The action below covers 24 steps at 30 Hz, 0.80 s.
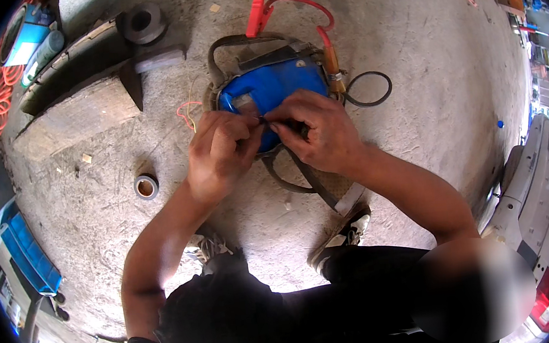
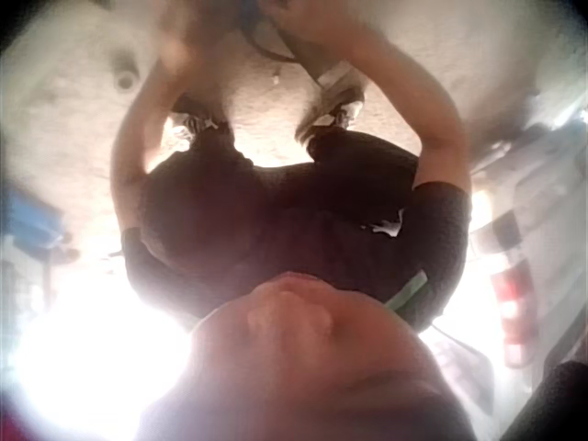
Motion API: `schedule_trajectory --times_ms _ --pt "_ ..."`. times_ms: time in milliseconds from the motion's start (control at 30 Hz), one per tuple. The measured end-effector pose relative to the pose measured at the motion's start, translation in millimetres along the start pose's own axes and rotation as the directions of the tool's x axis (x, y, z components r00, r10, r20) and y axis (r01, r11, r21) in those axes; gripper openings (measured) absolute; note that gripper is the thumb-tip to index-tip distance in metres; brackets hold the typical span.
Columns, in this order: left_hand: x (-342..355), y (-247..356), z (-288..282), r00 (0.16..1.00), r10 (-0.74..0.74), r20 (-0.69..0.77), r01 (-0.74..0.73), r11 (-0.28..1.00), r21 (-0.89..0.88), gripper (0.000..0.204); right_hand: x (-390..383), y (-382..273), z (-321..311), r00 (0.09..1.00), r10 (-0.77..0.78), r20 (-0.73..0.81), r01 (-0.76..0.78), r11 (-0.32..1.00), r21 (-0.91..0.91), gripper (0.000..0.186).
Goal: The person works on a small blue electrical device on the floor, stripping wires, cutting with scissors, and wrapping connections with electrical tape. They repeatedly handle the wires and tape to secure the connections.
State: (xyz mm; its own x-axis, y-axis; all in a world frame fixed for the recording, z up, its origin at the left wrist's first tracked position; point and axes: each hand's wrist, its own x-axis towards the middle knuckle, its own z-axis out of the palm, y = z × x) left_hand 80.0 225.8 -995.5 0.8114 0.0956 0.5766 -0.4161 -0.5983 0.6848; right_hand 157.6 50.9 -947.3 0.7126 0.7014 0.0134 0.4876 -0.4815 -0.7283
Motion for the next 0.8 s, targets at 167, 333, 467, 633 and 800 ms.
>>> schedule_trajectory --times_ms 167,333,467,633,800 --pt "-2.7 0.7 3.4 0.998 0.011 -0.057 -0.009 0.999 0.032 0.034 5.2 -5.2 -4.5 0.999 0.017 0.044 -0.021 0.995 0.093 0.015" --pt "0.9 3.2 5.8 0.999 0.038 -0.039 -0.033 0.993 0.111 0.027 12.6 0.6 -4.5 0.997 -0.078 -0.006 0.078 0.997 0.018 0.009" --pt "6.2 4.5 5.2 0.994 0.088 -0.057 -0.076 0.979 0.191 0.026 12.4 6.4 5.0 0.999 0.03 -0.04 -0.029 0.999 0.017 0.006" --pt "0.6 7.8 -5.1 0.922 -0.348 0.168 0.367 0.925 -0.099 0.022 14.3 7.4 2.2 0.989 0.145 0.005 -0.144 0.984 0.105 0.01" --pt "44.2 -10.0 -31.8 0.666 -0.498 0.556 0.708 0.658 -0.258 0.022 19.9 3.6 -6.0 0.985 0.16 0.065 -0.168 0.975 0.148 0.013"
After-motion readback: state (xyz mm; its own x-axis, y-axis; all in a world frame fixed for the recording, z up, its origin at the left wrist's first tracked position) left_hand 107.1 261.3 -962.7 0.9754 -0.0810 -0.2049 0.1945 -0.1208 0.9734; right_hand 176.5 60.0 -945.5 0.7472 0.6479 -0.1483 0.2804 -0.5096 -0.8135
